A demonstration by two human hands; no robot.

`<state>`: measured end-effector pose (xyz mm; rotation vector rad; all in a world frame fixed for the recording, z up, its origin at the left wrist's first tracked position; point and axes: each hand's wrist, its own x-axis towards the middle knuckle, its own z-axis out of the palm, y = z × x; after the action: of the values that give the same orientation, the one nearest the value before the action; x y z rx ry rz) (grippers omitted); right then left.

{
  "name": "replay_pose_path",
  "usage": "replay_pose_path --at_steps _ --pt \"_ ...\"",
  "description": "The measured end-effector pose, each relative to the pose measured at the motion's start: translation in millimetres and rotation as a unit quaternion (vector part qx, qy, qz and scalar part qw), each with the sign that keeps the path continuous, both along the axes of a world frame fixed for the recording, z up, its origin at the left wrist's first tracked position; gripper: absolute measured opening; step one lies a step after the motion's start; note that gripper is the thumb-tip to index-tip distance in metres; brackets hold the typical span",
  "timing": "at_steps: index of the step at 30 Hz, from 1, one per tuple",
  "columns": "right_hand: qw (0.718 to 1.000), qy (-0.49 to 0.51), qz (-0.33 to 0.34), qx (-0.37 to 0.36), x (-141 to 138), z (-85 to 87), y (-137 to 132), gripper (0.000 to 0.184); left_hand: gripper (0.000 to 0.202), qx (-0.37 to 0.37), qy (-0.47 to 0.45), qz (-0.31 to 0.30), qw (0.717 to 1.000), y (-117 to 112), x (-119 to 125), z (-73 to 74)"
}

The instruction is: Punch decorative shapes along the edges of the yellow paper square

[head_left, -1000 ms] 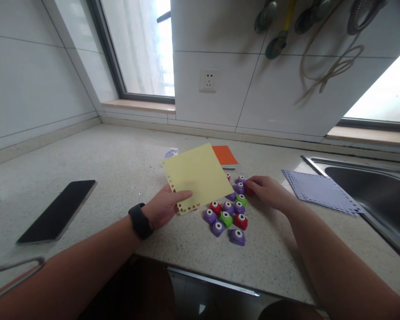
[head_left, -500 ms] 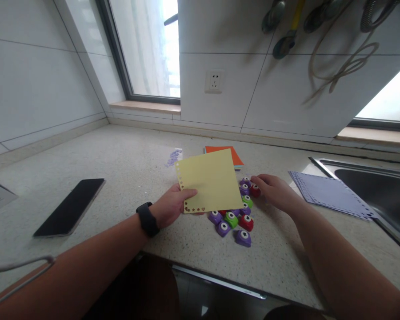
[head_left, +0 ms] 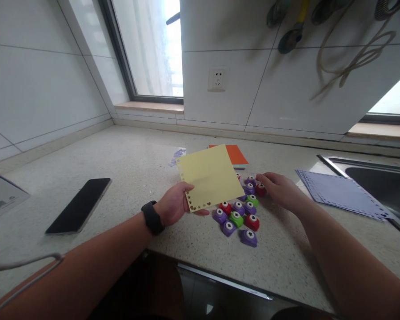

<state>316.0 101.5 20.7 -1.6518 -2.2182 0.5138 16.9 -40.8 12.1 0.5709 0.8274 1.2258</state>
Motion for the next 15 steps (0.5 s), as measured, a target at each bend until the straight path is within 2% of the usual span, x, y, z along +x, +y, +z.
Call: replay_pose_path --at_steps 15 --pt "1.0 -0.002 0.006 0.004 0.6 -5.5 1.9 0.044 0.051 0.009 0.005 -0.008 1.0 -0.1 0.0 1.0"
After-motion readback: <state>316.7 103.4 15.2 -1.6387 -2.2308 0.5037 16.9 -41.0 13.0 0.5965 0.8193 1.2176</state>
